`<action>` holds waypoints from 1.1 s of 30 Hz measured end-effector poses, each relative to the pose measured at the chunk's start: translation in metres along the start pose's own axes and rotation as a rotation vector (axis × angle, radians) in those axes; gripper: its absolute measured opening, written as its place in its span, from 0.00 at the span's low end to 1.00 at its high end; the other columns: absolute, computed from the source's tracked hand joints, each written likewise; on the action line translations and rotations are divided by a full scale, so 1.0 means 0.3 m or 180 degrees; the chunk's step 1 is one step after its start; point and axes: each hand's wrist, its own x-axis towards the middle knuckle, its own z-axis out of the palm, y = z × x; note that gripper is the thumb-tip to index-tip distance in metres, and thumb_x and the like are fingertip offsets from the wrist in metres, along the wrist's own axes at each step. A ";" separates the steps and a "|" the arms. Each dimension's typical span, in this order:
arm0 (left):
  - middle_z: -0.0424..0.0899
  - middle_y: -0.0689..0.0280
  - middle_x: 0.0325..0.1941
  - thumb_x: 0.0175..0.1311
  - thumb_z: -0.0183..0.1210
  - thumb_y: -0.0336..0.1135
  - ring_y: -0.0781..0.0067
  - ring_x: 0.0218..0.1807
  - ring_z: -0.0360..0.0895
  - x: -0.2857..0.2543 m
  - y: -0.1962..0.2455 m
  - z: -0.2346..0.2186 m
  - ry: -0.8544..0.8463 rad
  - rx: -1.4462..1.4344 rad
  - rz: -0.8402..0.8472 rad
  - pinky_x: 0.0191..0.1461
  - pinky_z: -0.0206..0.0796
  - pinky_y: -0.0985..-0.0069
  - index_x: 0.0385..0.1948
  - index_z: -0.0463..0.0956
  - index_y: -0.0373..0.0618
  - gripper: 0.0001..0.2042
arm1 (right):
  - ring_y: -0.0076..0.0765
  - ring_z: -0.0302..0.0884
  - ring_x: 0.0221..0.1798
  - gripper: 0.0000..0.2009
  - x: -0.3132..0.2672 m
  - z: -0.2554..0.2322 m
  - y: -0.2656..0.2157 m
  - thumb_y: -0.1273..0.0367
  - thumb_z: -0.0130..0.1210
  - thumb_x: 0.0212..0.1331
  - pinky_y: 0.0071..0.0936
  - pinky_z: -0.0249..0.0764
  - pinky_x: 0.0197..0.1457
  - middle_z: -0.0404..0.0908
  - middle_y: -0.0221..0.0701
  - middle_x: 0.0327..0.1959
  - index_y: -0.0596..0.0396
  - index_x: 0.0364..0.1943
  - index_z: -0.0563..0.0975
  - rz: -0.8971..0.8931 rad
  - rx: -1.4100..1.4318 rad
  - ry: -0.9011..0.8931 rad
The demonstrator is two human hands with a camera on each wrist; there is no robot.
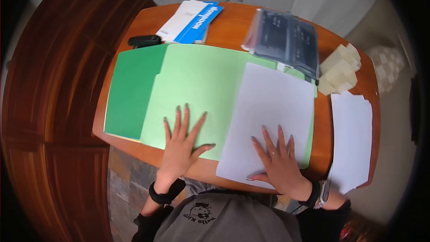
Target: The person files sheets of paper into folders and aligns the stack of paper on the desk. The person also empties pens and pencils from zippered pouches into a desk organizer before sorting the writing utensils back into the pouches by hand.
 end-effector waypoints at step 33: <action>0.81 0.64 0.26 0.44 0.65 0.18 0.75 0.29 0.80 -0.045 -0.421 -0.073 0.0587 -0.3169 -0.1003 0.31 0.73 0.82 0.50 0.68 0.33 0.26 | 0.47 0.42 0.72 0.31 -0.081 0.162 -0.069 0.57 0.54 0.55 0.55 0.38 0.70 0.52 0.33 0.69 0.56 0.62 0.62 0.0831 0.0572 0.0876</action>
